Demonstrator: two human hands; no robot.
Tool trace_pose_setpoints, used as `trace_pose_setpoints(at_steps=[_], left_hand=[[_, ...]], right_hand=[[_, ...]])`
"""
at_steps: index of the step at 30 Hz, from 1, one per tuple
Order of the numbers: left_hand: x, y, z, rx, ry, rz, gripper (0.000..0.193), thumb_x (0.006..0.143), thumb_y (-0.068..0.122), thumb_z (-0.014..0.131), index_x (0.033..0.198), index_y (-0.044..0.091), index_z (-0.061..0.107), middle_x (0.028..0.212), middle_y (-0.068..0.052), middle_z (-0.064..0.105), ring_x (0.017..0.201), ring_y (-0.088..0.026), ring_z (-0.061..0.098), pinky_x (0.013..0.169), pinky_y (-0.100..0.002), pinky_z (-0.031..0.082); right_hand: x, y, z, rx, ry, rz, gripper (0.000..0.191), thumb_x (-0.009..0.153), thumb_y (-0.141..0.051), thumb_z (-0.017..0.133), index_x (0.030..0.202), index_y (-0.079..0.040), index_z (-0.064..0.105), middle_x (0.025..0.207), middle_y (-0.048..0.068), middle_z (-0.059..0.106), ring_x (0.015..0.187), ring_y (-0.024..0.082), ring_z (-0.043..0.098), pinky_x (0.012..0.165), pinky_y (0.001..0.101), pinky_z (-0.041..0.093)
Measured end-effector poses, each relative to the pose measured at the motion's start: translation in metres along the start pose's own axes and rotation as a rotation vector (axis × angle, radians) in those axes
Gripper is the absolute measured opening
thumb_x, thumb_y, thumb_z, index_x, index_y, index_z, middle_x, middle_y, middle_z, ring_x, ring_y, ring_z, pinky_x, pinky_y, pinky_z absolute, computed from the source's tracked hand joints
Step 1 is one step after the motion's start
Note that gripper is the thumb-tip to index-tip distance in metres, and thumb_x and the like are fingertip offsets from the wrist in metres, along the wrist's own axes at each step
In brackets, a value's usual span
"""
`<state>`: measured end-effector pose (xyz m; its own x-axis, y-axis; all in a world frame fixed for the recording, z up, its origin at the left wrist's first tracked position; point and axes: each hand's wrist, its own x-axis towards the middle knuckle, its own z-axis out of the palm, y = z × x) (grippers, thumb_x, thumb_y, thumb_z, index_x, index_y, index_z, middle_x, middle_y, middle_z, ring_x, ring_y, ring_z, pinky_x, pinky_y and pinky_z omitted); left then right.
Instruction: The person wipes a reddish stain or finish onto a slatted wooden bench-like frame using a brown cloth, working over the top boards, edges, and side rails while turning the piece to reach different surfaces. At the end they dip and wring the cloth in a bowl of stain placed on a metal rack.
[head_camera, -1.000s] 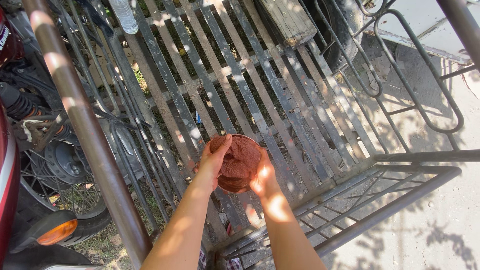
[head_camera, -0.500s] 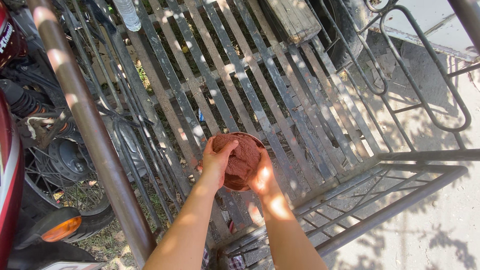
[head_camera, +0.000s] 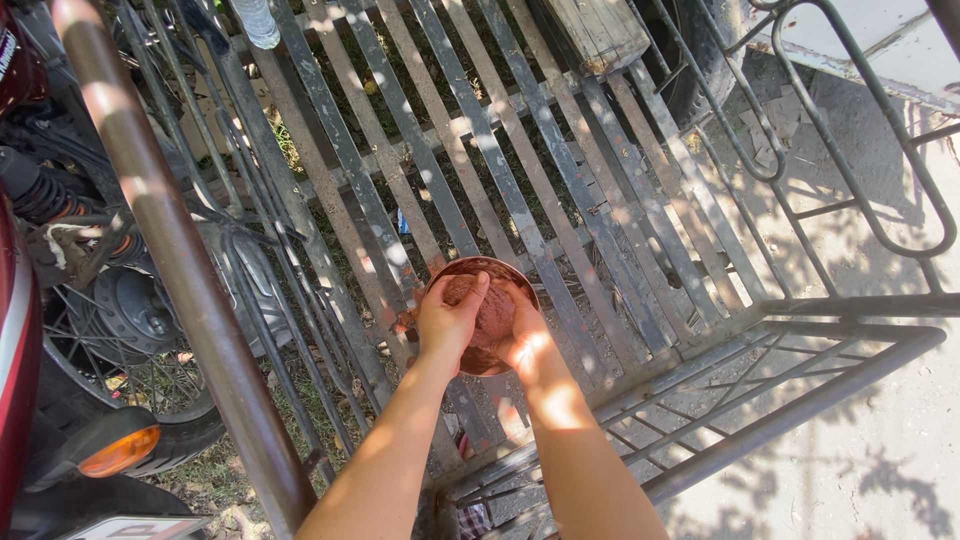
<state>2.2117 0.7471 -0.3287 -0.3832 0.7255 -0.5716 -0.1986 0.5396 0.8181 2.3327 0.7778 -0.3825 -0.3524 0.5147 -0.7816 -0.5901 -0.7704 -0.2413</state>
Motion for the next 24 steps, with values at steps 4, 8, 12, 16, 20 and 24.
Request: trace_pose_setpoints(at_steps=[4, 8, 12, 16, 20, 24], left_hand=[[0.012, -0.014, 0.001, 0.109, 0.135, -0.055, 0.072, 0.080, 0.053, 0.080, 0.133, 0.009, 0.063, 0.135, -0.012, 0.064, 0.120, -0.024, 0.063, 0.098, -0.040, 0.051], [0.024, -0.026, 0.003, 0.072, 0.142, -0.128, 0.082, 0.079, 0.055, 0.079, 0.142, 0.008, 0.056, 0.137, -0.014, 0.063, 0.123, -0.027, 0.063, 0.100, -0.041, 0.052], [0.029, -0.034, 0.009, 0.075, 0.145, -0.116, 0.082, 0.081, 0.055, 0.079, 0.142, 0.007, 0.054, 0.139, -0.014, 0.061, 0.125, -0.027, 0.061, 0.101, -0.041, 0.049], [0.030, -0.035, 0.014, 0.012, 0.107, -0.142, 0.074, 0.085, 0.049, 0.076, 0.141, 0.006, 0.056, 0.134, -0.016, 0.066, 0.120, -0.028, 0.065, 0.098, -0.040, 0.052], [0.031, -0.034, 0.015, -0.063, 0.092, -0.117, 0.062, 0.088, 0.043, 0.072, 0.134, 0.003, 0.063, 0.128, -0.016, 0.072, 0.115, -0.029, 0.069, 0.095, -0.040, 0.053], [0.034, -0.035, 0.015, 0.012, 0.093, -0.208, 0.065, 0.092, 0.042, 0.073, 0.142, 0.008, 0.051, 0.131, -0.013, 0.064, 0.116, -0.024, 0.062, 0.097, -0.039, 0.049]], right_hand=[[0.007, 0.009, -0.011, -1.131, -0.017, -0.619, 0.057, 0.076, -0.003, 0.059, 0.132, -0.011, 0.060, 0.123, 0.009, 0.073, 0.111, 0.025, 0.072, 0.089, 0.0440, 0.062], [0.002, 0.013, -0.002, -0.132, 0.108, -0.348, 0.026, 0.093, -0.008, 0.063, 0.116, 0.004, 0.069, 0.110, 0.018, 0.075, 0.092, 0.029, 0.075, 0.074, 0.0423, 0.063], [-0.006, 0.010, 0.011, -0.190, 0.109, -0.417, 0.021, 0.091, -0.001, 0.066, 0.110, 0.007, 0.071, 0.103, 0.017, 0.077, 0.087, 0.027, 0.076, 0.073, 0.0407, 0.062], [-0.007, 0.004, 0.013, -0.210, 0.038, -0.521, 0.020, 0.088, 0.004, 0.064, 0.106, 0.005, 0.071, 0.099, 0.016, 0.076, 0.082, 0.025, 0.075, 0.072, 0.0401, 0.062], [-0.002, 0.005, 0.010, -0.267, 0.044, -0.544, 0.019, 0.085, 0.007, 0.064, 0.103, 0.007, 0.070, 0.096, 0.016, 0.075, 0.079, 0.025, 0.073, 0.070, 0.0399, 0.062], [0.001, 0.007, 0.007, -0.306, -0.013, -0.572, 0.020, 0.085, 0.007, 0.065, 0.104, 0.007, 0.071, 0.097, 0.016, 0.076, 0.079, 0.023, 0.072, 0.071, 0.0381, 0.061]])
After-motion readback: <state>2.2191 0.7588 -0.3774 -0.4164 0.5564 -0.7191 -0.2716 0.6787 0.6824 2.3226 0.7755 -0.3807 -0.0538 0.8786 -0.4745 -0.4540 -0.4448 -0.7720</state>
